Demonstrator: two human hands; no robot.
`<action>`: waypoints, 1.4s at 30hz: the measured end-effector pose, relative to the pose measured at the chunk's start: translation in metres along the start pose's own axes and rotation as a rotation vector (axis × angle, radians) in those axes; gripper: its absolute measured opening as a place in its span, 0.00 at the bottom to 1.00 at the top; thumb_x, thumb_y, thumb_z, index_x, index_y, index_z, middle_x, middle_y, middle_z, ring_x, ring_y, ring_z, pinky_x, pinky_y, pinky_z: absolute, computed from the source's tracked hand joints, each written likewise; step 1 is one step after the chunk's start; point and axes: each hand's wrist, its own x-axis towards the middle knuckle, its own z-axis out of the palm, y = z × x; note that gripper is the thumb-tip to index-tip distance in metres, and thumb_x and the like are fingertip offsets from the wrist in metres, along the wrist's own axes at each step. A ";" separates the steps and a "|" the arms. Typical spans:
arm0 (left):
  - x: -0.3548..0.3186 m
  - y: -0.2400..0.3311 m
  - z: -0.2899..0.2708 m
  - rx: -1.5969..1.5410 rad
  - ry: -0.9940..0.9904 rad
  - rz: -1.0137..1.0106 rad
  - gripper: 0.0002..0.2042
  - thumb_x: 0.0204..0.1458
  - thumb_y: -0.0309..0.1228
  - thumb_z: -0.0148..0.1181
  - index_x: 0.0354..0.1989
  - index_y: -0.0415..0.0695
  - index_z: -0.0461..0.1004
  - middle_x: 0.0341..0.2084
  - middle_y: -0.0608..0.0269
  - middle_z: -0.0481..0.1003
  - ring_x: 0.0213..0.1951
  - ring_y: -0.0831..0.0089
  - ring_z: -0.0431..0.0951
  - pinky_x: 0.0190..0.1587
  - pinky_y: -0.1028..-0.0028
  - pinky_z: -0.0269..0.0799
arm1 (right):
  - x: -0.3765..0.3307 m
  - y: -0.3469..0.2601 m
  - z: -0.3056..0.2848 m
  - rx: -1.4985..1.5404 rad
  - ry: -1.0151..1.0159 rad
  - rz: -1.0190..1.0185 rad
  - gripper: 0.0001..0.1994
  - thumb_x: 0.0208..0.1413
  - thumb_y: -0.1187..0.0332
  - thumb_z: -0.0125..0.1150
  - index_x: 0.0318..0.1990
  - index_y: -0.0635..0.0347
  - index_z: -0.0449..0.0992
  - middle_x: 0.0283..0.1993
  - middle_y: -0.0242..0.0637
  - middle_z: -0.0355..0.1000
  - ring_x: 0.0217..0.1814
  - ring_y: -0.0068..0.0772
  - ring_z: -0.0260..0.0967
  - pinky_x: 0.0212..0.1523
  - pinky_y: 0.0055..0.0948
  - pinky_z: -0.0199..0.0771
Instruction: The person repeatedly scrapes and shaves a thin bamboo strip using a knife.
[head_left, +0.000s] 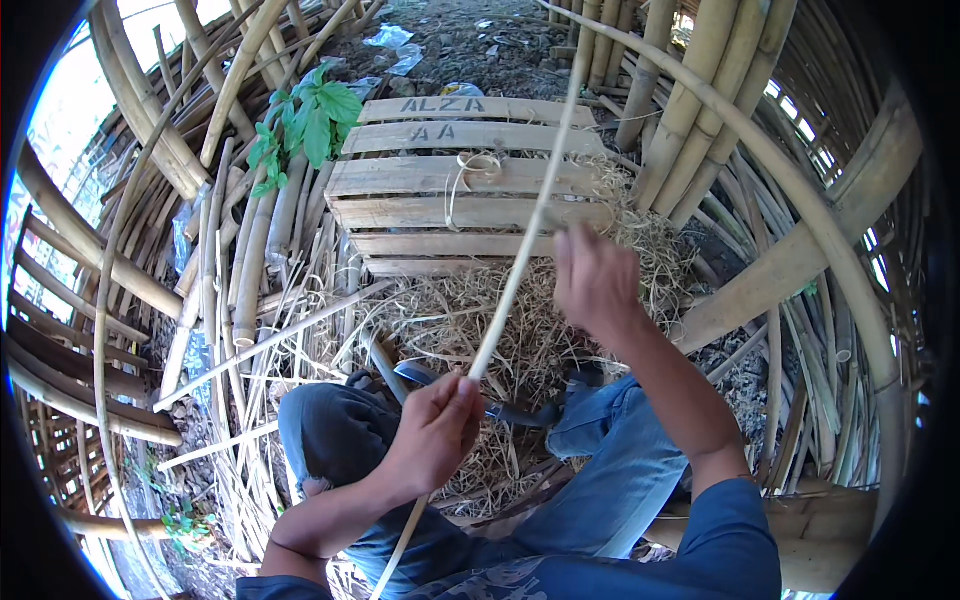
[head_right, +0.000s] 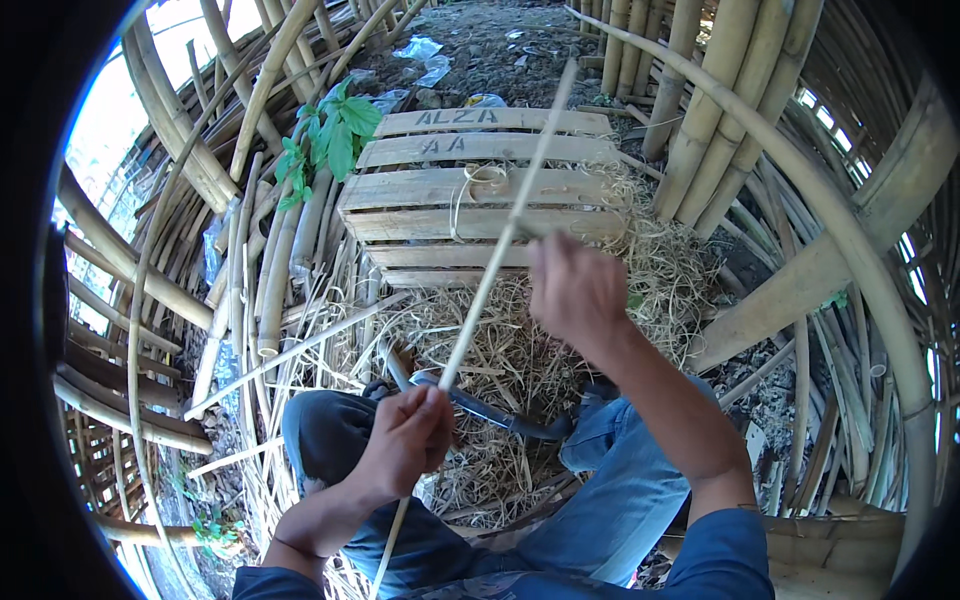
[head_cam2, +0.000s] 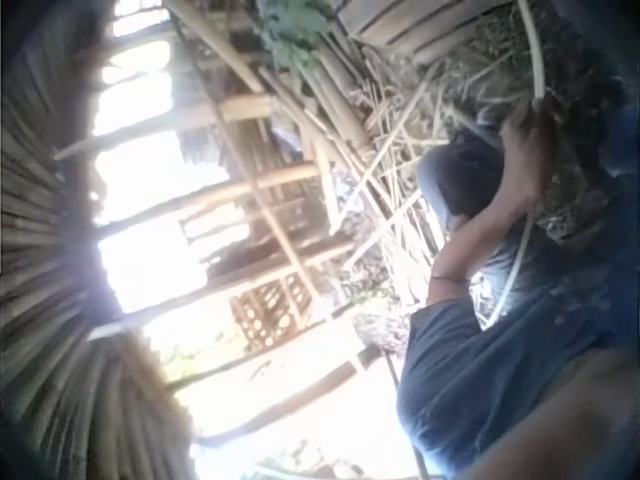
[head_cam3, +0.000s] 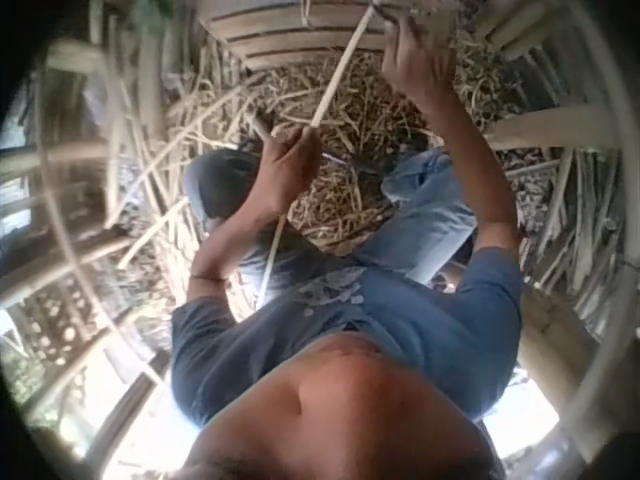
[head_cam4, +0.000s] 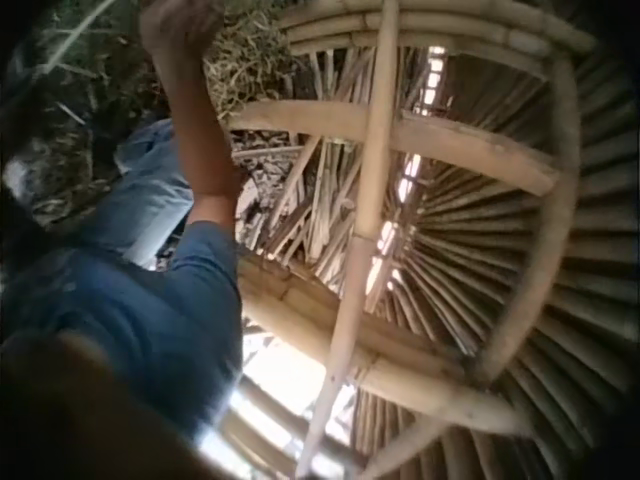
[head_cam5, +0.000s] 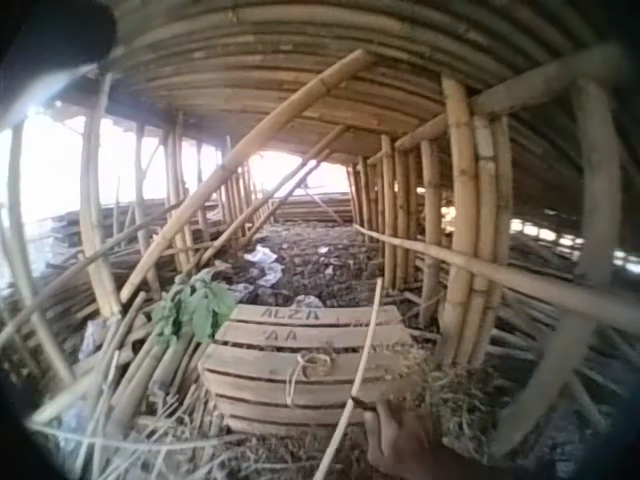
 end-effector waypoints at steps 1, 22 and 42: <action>-0.002 -0.004 0.001 0.040 -0.009 -0.036 0.16 0.66 0.37 0.40 0.27 0.42 0.66 0.12 0.74 0.60 0.13 0.85 0.58 0.16 0.82 0.52 | 0.008 0.014 -0.001 -0.058 -0.118 0.196 0.14 0.63 0.63 0.42 0.28 0.60 0.66 0.16 0.38 0.66 0.12 0.38 0.64 0.13 0.36 0.63; 0.003 -0.015 -0.004 0.330 0.216 0.274 0.15 0.64 0.33 0.44 0.26 0.38 0.68 0.12 0.71 0.61 0.16 0.85 0.56 0.18 0.77 0.53 | -0.023 -0.047 -0.006 0.198 -0.184 -0.125 0.12 0.58 0.65 0.50 0.26 0.61 0.66 0.15 0.36 0.64 0.13 0.34 0.66 0.12 0.33 0.66; -0.008 -0.015 0.000 0.323 0.145 0.200 0.16 0.65 0.34 0.43 0.25 0.40 0.66 0.13 0.73 0.61 0.16 0.87 0.56 0.18 0.79 0.52 | 0.004 -0.018 -0.008 -0.148 -0.461 0.399 0.12 0.62 0.64 0.44 0.31 0.61 0.69 0.15 0.36 0.64 0.14 0.33 0.65 0.14 0.31 0.65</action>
